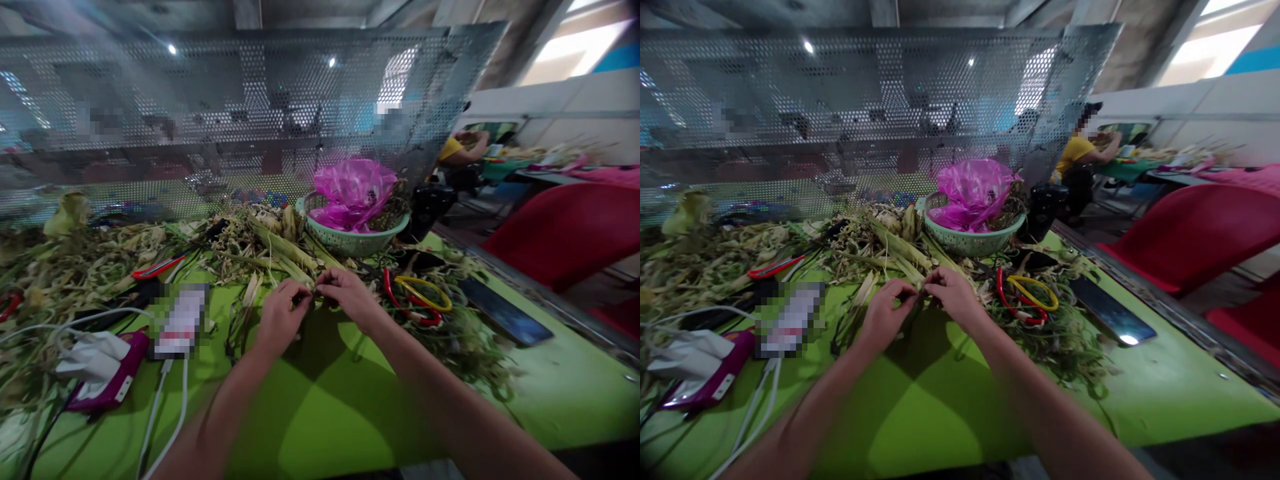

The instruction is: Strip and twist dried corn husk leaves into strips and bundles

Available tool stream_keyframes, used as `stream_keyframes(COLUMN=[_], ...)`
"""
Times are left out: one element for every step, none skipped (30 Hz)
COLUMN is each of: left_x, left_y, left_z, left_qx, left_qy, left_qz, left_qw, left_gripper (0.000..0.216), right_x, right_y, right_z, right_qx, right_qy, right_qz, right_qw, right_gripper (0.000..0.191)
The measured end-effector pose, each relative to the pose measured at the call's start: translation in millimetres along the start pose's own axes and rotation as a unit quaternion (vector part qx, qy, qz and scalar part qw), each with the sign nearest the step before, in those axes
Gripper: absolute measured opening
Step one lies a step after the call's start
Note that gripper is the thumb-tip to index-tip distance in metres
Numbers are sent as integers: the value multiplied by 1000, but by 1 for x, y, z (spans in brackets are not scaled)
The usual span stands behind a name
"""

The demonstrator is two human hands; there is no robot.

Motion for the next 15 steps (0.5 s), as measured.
stream_keyframes(left_x=[-1, -2, -2, -2, -2, -2, -2, -1, -1, 0, 0, 1, 1, 2, 3], left_y=[0, 1, 1, 1, 1, 1, 1, 0, 0, -1, -1, -2, -2, -3, -3], left_z=[0, 0, 0, 0, -1, -1, -2, -3, -4, -5, -6, -7, -8, -8, -9], left_qx=[5, 9, 12, 13, 11, 11, 11, 11, 11, 10, 7, 3, -2, -8, -14], left_qy=[15, 29, 42, 54, 67, 80, 95, 110, 124, 136, 145, 151, 157, 163, 168], left_qz=[-10, -24, -41, -59, -77, -94, -109, -124, -138, -152, -163, -172, -179, -182, -182], left_qw=[1000, 999, 998, 997, 995, 992, 989, 986, 982, 979, 976, 973, 971, 970, 969], left_gripper=[6, 4, 3, 2, 2, 1, 1, 3, 5, 7, 8, 9, 10, 9, 9], right_x=[1, 1, 1, 1, 0, -1, -2, -3, -4, -5, -5, -5, -5, -5, -5], right_y=[-1, -2, -2, -3, -3, -2, -2, -1, -1, -1, -1, -1, -1, -2, -2], right_z=[0, -1, -2, -3, -3, -4, -5, -6, -7, -8, -9, -9, -10, -11, -11], right_qx=[7, 16, 26, 35, 43, 51, 56, 60, 64, 66, 68, 69, 69, 68, 66], right_qy=[13, 32, 58, 87, 117, 143, 164, 179, 189, 194, 197, 199, 200, 201, 203], right_qz=[-18, -38, -60, -80, -100, -117, -131, -142, -151, -156, -159, -158, -157, -156, -156], right_qw=[1000, 999, 996, 992, 987, 982, 976, 972, 968, 966, 965, 965, 965, 965, 965], right_gripper=[6, 5, 5, 4, 3, 3, 3, 3, 3, 3, 4, 4, 3, 3, 3])
Point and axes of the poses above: each hand's wrist, its own y-axis away from the middle knuckle, its own z-axis out of the palm, x = y × z, the point moved 2 cm from there along -y, towards the middle knuckle, and after that the axes turned 15 degrees about x, right-handed, at the moved point
